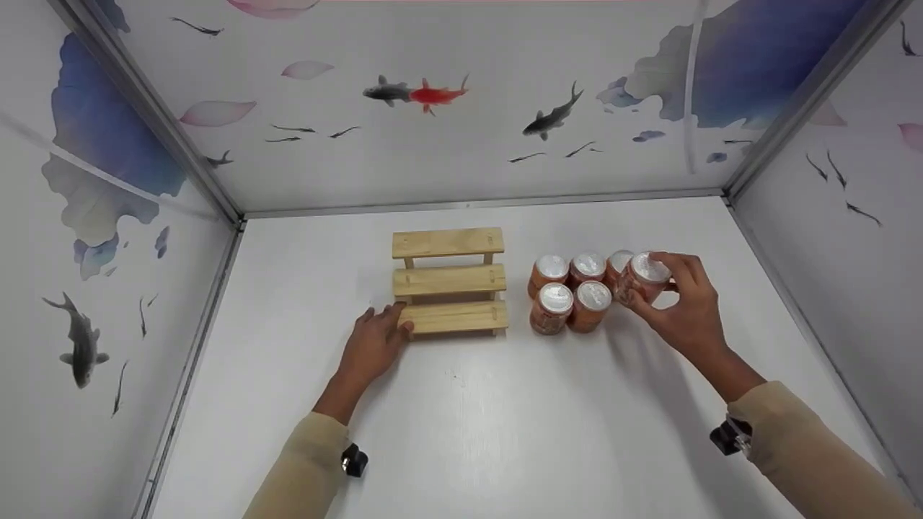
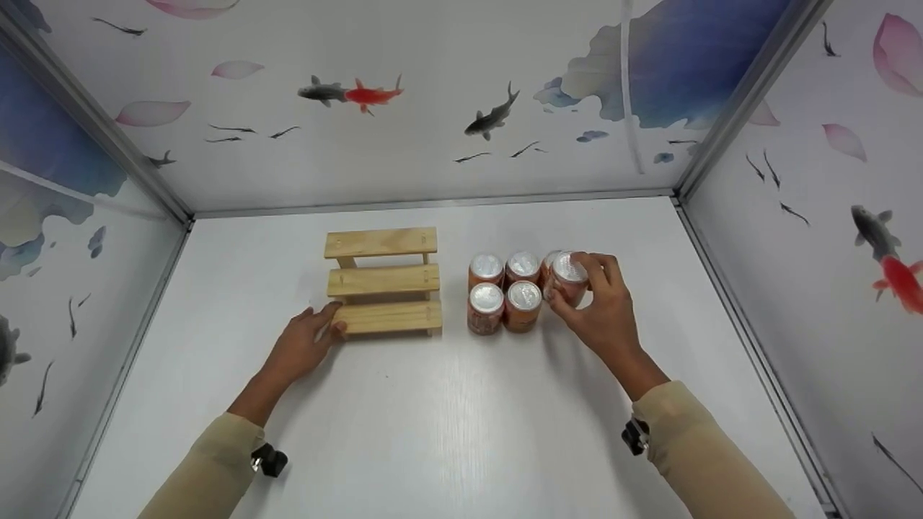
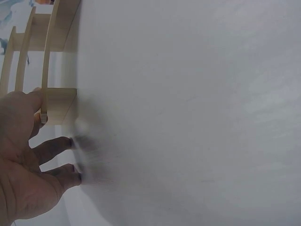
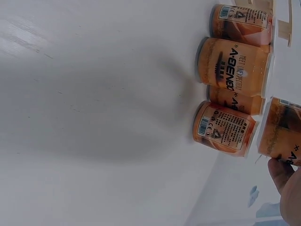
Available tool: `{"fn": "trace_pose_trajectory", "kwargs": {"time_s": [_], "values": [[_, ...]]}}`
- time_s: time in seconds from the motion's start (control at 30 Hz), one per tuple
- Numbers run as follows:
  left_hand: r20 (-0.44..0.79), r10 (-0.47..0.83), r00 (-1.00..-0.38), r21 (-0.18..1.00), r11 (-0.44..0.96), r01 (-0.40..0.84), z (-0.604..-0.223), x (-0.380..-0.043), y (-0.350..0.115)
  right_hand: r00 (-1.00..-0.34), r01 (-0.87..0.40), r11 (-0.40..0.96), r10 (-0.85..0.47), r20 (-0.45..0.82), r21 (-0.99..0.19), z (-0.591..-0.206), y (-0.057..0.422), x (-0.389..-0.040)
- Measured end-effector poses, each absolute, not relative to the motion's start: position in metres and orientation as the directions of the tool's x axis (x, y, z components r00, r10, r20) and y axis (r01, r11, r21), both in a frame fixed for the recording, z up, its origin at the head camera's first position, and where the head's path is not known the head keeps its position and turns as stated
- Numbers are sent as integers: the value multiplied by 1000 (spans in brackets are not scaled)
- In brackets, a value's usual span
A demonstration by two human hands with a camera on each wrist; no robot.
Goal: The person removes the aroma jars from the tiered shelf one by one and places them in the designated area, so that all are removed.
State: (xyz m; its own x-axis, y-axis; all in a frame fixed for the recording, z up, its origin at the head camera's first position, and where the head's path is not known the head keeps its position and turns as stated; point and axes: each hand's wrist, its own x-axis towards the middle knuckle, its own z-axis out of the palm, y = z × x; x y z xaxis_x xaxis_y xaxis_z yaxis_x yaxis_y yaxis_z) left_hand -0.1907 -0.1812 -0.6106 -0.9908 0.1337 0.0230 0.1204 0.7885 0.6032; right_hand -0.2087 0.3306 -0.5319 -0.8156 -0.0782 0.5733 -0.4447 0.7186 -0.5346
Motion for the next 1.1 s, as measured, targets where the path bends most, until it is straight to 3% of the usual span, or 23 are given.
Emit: {"fn": "trace_pose_trajectory", "kwargs": {"time_s": [1.1], "values": [[-7, 103, -995, 623, 779, 76, -611, -190, -183, -934, -312, 709, -106, 341, -633, -581, 338, -210]]}}
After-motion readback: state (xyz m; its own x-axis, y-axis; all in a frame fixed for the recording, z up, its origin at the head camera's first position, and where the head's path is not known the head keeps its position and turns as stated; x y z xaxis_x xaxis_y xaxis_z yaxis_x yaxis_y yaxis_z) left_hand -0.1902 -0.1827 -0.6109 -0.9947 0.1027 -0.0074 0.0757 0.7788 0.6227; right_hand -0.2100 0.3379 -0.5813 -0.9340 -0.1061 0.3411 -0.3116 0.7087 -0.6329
